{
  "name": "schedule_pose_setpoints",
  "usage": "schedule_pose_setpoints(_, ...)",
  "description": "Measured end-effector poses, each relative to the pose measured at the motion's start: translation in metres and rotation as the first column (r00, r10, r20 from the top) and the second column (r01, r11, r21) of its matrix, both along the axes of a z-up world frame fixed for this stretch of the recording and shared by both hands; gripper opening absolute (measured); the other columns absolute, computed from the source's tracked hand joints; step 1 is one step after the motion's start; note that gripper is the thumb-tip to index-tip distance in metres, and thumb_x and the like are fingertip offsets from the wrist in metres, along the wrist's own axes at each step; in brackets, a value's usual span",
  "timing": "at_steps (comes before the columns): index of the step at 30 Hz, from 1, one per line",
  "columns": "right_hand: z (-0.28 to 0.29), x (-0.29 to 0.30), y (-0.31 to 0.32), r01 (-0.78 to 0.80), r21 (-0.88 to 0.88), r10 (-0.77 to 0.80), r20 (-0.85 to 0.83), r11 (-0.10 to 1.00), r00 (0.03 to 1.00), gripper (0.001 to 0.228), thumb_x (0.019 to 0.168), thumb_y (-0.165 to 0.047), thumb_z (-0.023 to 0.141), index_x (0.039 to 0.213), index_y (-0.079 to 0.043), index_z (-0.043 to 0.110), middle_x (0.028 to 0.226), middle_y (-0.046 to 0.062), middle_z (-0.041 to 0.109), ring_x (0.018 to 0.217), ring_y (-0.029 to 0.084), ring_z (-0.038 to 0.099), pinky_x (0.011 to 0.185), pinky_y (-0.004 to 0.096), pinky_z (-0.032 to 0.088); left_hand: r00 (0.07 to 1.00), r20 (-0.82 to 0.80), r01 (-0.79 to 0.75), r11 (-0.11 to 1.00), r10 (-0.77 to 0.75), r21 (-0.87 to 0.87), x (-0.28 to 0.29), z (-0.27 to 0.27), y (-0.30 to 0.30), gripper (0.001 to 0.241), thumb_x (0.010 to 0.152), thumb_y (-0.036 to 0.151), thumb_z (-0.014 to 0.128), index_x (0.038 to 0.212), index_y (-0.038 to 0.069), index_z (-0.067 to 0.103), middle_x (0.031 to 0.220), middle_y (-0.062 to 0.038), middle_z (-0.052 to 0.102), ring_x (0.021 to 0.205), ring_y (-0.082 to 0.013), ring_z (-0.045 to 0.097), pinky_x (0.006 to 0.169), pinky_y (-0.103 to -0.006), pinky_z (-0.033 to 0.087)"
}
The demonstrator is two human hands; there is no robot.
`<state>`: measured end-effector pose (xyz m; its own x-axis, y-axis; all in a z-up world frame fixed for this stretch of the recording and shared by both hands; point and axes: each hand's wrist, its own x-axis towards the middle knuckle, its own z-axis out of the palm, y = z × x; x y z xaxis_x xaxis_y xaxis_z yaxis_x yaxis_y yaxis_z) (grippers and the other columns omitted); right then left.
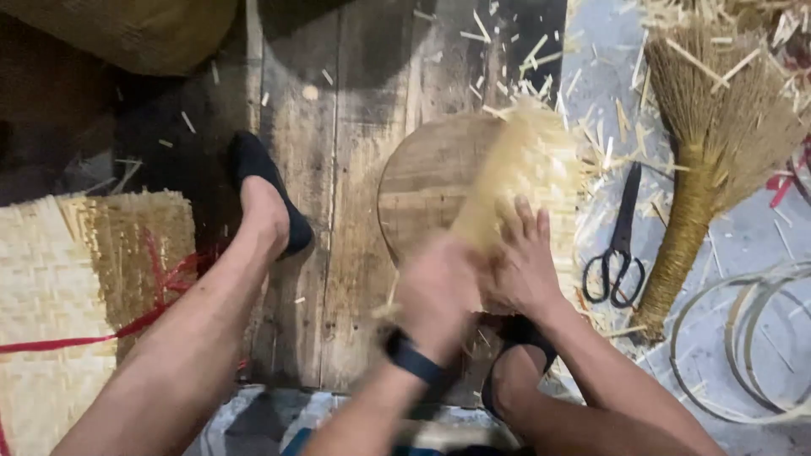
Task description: The person sits at a floor workshop station assembling bamboo steamer lids. They lay a woven bamboo mat over a round wooden form, press a bamboo rim ring around it, trim the excess mat edges with scissors, and stack the finished lids onto a pile of steamer bodies.
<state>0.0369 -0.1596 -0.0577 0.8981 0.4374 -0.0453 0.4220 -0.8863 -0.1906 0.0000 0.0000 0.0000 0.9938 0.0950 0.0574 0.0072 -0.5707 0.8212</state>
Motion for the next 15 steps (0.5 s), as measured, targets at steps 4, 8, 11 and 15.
schedule_pose_setpoints(4, -0.012, -0.003, -0.011, 0.007, 0.047, -0.008, 0.019, 0.999, 1.0, 0.066, 0.091, -0.044, 0.061, 0.151, -0.021, 0.048, 0.156, 0.023, 0.037, 0.147, 0.047, 0.026, 0.117, 0.067, 0.017, 0.902, -0.364, -0.334, 0.909, 0.232, -0.249, 0.065, -0.111, 0.108, 0.021, 0.078, 0.009, 0.081, 0.095, 0.003, 0.07, 0.082, -0.008, 0.073, 0.069, -0.0173, 0.068, 0.058, -0.0302, 0.058)
schedule_pose_setpoints(8, -0.033, 0.002, -0.011, 0.003, 0.103, -0.012, 0.083, 0.995, 0.996, 0.066, 0.092, -0.043, 0.059, 0.152, -0.02, 0.046, 0.16, 0.027, 0.034, 0.149, 0.05, 0.023, 0.116, 0.07, 0.015, 0.897, -0.408, -0.307, 0.904, 0.17, -0.298, 0.076, -0.133, 0.13, 0.032, 0.073, 0.011, 0.087, 0.1, 0.003, 0.073, 0.085, -0.009, 0.077, 0.072, -0.0137, 0.071, 0.063, -0.0281, 0.06)
schedule_pose_setpoints(11, -0.033, -0.007, -0.013, 0.076, 0.089, -0.081, 0.053, 0.993, 0.995, 0.067, 0.093, -0.044, 0.059, 0.153, -0.021, 0.045, 0.161, 0.026, 0.033, 0.15, 0.049, 0.022, 0.117, 0.069, 0.013, 0.85, -0.495, -0.243, 0.968, 0.182, -0.06, 0.07, -0.145, 0.137, 0.027, 0.079, 0.012, 0.089, 0.099, 0.003, 0.073, 0.087, -0.012, 0.077, 0.074, -0.0173, 0.068, 0.068, -0.031, 0.056)
schedule_pose_setpoints(15, -0.031, -0.012, -0.055, 0.145, 0.319, -0.162, 0.025, 0.937, 0.987, 0.061, 0.092, -0.032, 0.066, 0.148, -0.014, 0.05, 0.155, 0.024, 0.043, 0.148, 0.045, 0.03, 0.121, 0.06, 0.02, 0.867, -0.482, -0.293, 0.909, 0.123, -0.295, 0.074, -0.203, 0.165, 0.036, 0.077, 0.019, 0.089, 0.101, 0.003, 0.068, 0.088, -0.003, 0.074, 0.076, -0.0107, 0.069, 0.068, -0.0256, 0.056)
